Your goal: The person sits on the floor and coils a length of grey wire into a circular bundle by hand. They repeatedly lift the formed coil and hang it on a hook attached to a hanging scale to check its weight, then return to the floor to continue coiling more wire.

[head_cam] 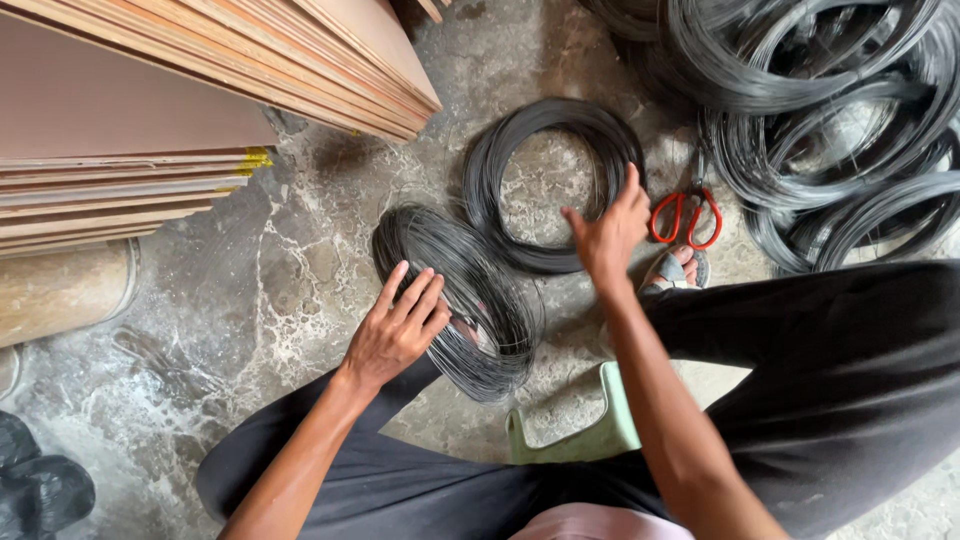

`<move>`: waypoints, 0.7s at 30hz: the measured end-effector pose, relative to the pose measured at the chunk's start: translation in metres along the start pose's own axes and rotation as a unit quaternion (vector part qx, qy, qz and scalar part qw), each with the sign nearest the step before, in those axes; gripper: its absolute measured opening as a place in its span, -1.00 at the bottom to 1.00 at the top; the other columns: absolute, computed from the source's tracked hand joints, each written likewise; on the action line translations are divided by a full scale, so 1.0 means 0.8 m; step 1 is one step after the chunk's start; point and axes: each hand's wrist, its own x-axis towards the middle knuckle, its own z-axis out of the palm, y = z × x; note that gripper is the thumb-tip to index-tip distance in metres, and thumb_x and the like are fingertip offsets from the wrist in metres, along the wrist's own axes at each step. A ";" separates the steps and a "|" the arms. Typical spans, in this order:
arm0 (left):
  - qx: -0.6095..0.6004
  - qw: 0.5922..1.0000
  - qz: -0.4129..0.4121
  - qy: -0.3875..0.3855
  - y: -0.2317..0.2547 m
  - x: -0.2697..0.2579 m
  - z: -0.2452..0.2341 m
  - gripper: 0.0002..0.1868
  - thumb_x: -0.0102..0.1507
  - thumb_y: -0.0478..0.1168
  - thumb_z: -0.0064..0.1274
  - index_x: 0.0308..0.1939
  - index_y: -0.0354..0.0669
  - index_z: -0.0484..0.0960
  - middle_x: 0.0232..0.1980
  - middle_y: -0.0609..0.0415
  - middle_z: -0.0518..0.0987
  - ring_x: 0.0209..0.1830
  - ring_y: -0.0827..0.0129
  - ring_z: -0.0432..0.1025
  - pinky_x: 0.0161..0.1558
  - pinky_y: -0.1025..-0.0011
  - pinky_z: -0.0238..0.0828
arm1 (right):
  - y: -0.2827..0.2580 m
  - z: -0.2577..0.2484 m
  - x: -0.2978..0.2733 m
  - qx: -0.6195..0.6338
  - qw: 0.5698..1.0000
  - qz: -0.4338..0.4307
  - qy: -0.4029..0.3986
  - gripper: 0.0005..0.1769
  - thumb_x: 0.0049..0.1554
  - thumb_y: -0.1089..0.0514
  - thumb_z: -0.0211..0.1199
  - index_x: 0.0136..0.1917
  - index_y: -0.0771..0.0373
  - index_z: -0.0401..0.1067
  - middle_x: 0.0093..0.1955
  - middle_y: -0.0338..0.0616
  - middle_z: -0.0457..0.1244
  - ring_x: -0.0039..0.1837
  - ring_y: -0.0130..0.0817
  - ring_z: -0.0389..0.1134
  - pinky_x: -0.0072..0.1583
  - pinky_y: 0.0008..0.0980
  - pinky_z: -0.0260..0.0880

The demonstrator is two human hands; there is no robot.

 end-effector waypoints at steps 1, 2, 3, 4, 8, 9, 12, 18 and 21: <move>-0.007 1.000 0.009 0.003 0.000 0.000 -0.002 -0.89 0.23 -0.31 -0.16 -0.37 -0.27 0.41 -0.14 -0.16 0.50 -0.03 0.11 0.40 0.14 0.04 0.27 | 0.039 0.020 0.016 0.036 0.995 0.069 -0.062 0.02 -0.17 0.28 0.46 0.35 0.34 -0.16 0.00 0.36 0.14 0.03 0.32 0.20 0.08 0.17 0.11; -0.009 1.000 0.011 0.002 0.000 -0.003 -0.004 -0.89 0.23 -0.31 -0.16 -0.37 -0.27 0.41 -0.14 -0.16 0.50 -0.03 0.11 0.40 0.14 0.04 0.27 | 0.050 0.023 0.019 0.036 0.995 0.071 -0.062 0.02 -0.17 0.28 0.46 0.35 0.34 -0.16 0.00 0.36 0.14 0.03 0.32 0.20 0.08 0.17 0.11; -0.008 1.000 0.010 0.003 0.002 -0.004 -0.006 -0.89 0.24 -0.33 -0.19 -0.37 -0.26 0.41 -0.18 -0.15 0.50 -0.05 0.11 0.41 0.13 0.04 0.28 | 0.060 0.025 0.026 0.089 0.984 0.131 -0.076 -0.33 -0.03 0.18 0.31 0.25 0.28 0.04 -0.17 0.16 0.23 -0.17 0.05 0.27 -0.09 -0.06 0.21; -0.007 1.000 0.009 0.004 0.003 -0.005 -0.009 -0.88 0.24 -0.36 -0.21 -0.38 -0.26 0.42 -0.22 -0.14 0.50 -0.07 0.12 0.42 0.13 0.03 0.29 | 0.071 0.028 0.033 0.142 0.967 0.189 -0.090 -0.64 0.12 0.08 0.17 0.14 0.23 0.24 -0.34 -0.03 0.31 -0.37 -0.22 0.35 -0.26 -0.29 0.31; -0.010 1.000 0.010 0.007 -0.003 -0.009 -0.018 -0.87 0.23 -0.39 -0.22 -0.40 -0.25 0.41 -0.30 -0.09 0.47 -0.13 0.13 0.42 0.11 0.03 0.32 | 0.011 -0.011 0.024 0.218 0.964 0.145 -0.038 -0.79 0.15 0.05 0.17 0.03 0.15 0.35 -0.38 -0.16 0.26 -0.35 -0.49 0.25 -0.32 -0.55 0.28; -0.010 1.000 0.015 0.007 -0.004 -0.008 -0.019 -0.87 0.23 -0.40 -0.23 -0.40 -0.24 0.41 -0.31 -0.09 0.47 -0.14 0.13 0.42 0.10 0.04 0.34 | -0.008 -0.017 0.018 0.217 0.971 0.095 -0.034 -0.84 0.18 0.10 0.11 0.02 0.15 0.39 -0.42 -0.18 0.22 -0.35 -0.49 0.22 -0.30 -0.55 0.26; -0.009 1.000 0.021 0.010 -0.006 -0.005 -0.017 -0.87 0.23 -0.41 -0.23 -0.40 -0.23 0.41 -0.31 -0.09 0.47 -0.15 0.14 0.42 0.09 0.05 0.35 | -0.067 -0.033 -0.012 0.228 0.971 0.021 -0.067 -0.85 0.18 0.17 0.07 0.00 0.17 0.42 -0.32 -0.13 0.24 -0.26 -0.38 0.25 -0.18 -0.43 0.28; -0.011 0.999 -0.006 0.030 -0.003 -0.003 0.003 -0.89 0.23 -0.34 -0.17 -0.38 -0.26 0.43 -0.31 -0.08 0.46 -0.19 0.15 0.43 0.09 0.05 0.34 | -0.143 -0.036 -0.105 0.218 0.942 -0.019 -0.256 -0.80 0.12 0.11 0.05 0.02 0.15 0.36 -0.26 -0.08 0.31 -0.19 -0.14 0.35 -0.13 -0.24 0.36; -0.012 0.999 -0.028 0.044 0.002 -0.008 0.013 -0.91 0.22 -0.32 -0.12 -0.33 -0.30 0.42 -0.30 -0.10 0.45 -0.22 0.13 0.43 0.07 0.02 0.34 | -0.169 -0.047 -0.128 0.240 0.916 -0.020 -0.322 -0.78 0.13 0.16 0.00 0.06 0.21 0.30 -0.24 0.05 0.31 -0.18 -0.01 0.37 -0.15 -0.12 0.36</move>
